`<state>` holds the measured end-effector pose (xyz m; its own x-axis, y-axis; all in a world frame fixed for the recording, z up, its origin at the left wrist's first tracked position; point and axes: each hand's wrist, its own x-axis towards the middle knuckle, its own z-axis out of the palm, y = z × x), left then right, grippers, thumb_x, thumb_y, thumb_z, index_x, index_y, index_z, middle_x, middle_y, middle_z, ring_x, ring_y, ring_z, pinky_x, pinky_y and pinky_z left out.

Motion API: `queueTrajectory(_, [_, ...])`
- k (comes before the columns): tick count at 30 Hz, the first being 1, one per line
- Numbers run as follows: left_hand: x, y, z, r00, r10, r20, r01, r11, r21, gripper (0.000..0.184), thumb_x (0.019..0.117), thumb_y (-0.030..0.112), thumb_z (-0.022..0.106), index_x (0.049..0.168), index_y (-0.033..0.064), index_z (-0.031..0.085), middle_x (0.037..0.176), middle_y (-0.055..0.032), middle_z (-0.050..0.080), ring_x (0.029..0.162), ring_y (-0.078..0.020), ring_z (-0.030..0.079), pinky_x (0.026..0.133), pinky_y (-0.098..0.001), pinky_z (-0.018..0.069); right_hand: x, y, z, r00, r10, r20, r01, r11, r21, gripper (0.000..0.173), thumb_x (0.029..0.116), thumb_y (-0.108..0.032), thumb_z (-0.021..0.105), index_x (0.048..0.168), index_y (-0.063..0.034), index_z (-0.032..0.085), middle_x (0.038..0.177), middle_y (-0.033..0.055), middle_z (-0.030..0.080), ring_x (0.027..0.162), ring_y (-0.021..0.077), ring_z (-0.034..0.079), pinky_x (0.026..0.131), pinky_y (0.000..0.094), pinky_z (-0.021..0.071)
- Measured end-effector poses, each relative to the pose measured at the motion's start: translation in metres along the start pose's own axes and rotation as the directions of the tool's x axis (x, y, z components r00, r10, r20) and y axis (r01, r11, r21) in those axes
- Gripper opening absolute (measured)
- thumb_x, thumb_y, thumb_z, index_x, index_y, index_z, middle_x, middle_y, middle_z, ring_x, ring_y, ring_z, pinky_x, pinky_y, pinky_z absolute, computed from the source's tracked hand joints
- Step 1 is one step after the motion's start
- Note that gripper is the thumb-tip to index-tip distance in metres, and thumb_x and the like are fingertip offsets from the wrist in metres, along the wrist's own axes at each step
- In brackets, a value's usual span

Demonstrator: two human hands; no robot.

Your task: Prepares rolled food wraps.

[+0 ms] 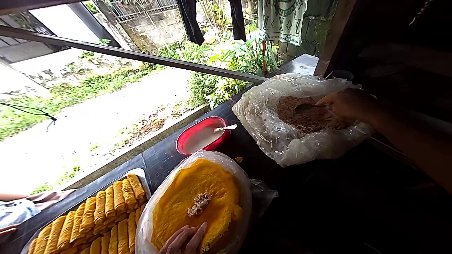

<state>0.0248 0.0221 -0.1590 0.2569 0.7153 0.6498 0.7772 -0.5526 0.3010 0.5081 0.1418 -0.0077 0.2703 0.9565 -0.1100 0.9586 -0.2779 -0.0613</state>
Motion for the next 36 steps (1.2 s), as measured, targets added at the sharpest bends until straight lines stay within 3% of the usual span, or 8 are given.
queueTrajectory(4, [0.000, -0.002, 0.002, 1.000, -0.005, -0.001, 0.005, 1.000, 0.006, 0.027, 0.1019, 0.023, 0.052, 0.110, 0.0125, 0.076, 0.105, -0.0131, 0.068, 0.119, -0.0253, 0.058, 0.110, -0.0343, 0.0380, -0.032, -0.011, -0.010, 0.956, -0.189, -0.222, 0.235, 0.951, 0.203, 0.031, 0.1048, -0.003, 0.054, 0.127, -0.0132, 0.073, 0.097, 0.0195, 0.073, 0.084, 0.0379, 0.068, 0.080, 0.0619, 0.0515])
queueTrajectory(6, [0.001, -0.001, 0.004, 1.000, -0.008, -0.025, 0.008, 1.000, 0.017, 0.026, 0.1030, 0.028, 0.052, 0.111, 0.0176, 0.075, 0.107, -0.0080, 0.068, 0.120, -0.0216, 0.059, 0.111, -0.0336, 0.0396, -0.052, -0.031, -0.001, 0.835, -0.392, -0.387, 0.492, 0.846, 0.206, 0.031, 0.1022, -0.005, 0.056, 0.126, -0.0153, 0.074, 0.084, 0.0096, 0.072, 0.066, 0.0240, 0.066, 0.064, 0.0505, 0.0561])
queueTrajectory(9, [-0.002, -0.003, 0.007, 0.997, 0.022, -0.070, -0.022, 1.000, 0.003, 0.022, 0.1022, 0.025, 0.056, 0.116, 0.0218, 0.073, 0.110, -0.0025, 0.068, 0.121, -0.0178, 0.059, 0.111, -0.0318, 0.0421, -0.084, -0.089, 0.026, 0.674, -0.563, -0.479, 0.723, 0.635, 0.272, 0.038, 0.0980, -0.015, 0.050, 0.128, -0.0227, 0.073, 0.080, -0.0047, 0.068, 0.066, 0.0053, 0.062, 0.060, 0.0293, 0.0558])
queueTrajectory(11, [-0.004, -0.006, 0.003, 0.996, 0.050, -0.074, -0.052, 0.998, -0.019, 0.021, 0.1015, 0.020, 0.058, 0.118, 0.0196, 0.072, 0.112, -0.0033, 0.068, 0.122, -0.0187, 0.059, 0.111, -0.0319, 0.0438, -0.101, -0.127, 0.052, 0.583, -0.651, -0.487, 0.812, 0.490, 0.318, 0.038, 0.1013, -0.017, 0.048, 0.128, -0.0217, 0.073, 0.088, -0.0005, 0.071, 0.073, 0.0073, 0.065, 0.067, 0.0266, 0.0570])
queueTrajectory(15, [-0.008, -0.008, 0.000, 0.993, 0.073, -0.097, -0.073, 0.997, 0.000, 0.018, 0.1022, 0.018, 0.059, 0.114, 0.0179, 0.073, 0.113, -0.0036, 0.070, 0.120, -0.0183, 0.061, 0.109, -0.0297, 0.0455, -0.109, -0.182, 0.102, 0.462, -0.719, -0.519, 0.887, 0.386, 0.255, 0.042, 0.0994, -0.009, 0.047, 0.128, -0.0234, 0.074, 0.084, 0.0067, 0.067, 0.068, 0.0196, 0.065, 0.058, 0.0360, 0.0544])
queueTrajectory(21, [-0.014, -0.007, 0.004, 0.993, 0.064, -0.097, -0.065, 0.998, -0.014, 0.023, 0.1001, 0.012, 0.057, 0.116, 0.0162, 0.074, 0.117, -0.0052, 0.071, 0.123, -0.0210, 0.061, 0.111, -0.0336, 0.0447, -0.099, -0.192, 0.165, 0.425, -0.688, -0.589, 0.892, 0.429, 0.143, 0.050, 0.0934, 0.001, 0.047, 0.130, -0.0210, 0.074, 0.083, 0.0108, 0.067, 0.072, 0.0256, 0.066, 0.060, 0.0376, 0.0548])
queueTrajectory(27, [-0.013, -0.008, 0.007, 0.994, 0.042, -0.104, -0.047, 0.998, -0.042, 0.023, 0.0994, 0.012, 0.058, 0.116, 0.0165, 0.074, 0.117, -0.0055, 0.070, 0.123, -0.0211, 0.061, 0.111, -0.0336, 0.0442, -0.114, -0.183, 0.148, 0.507, -0.603, -0.616, 0.840, 0.505, 0.197, 0.042, 0.0977, -0.003, 0.046, 0.127, -0.0145, 0.074, 0.084, 0.0096, 0.070, 0.069, 0.0209, 0.066, 0.059, 0.0337, 0.0542])
queueTrajectory(36, [-0.013, -0.003, 0.004, 0.997, 0.006, -0.076, -0.010, 0.999, -0.044, 0.024, 0.0978, 0.011, 0.058, 0.115, 0.0160, 0.075, 0.115, -0.0042, 0.071, 0.124, -0.0205, 0.060, 0.113, -0.0330, 0.0428, -0.119, -0.199, 0.142, 0.459, -0.693, -0.556, 0.863, 0.496, 0.095, 0.050, 0.0892, 0.000, 0.048, 0.126, -0.0202, 0.076, 0.073, 0.0061, 0.064, 0.058, 0.0224, 0.061, 0.048, 0.0356, 0.0474])
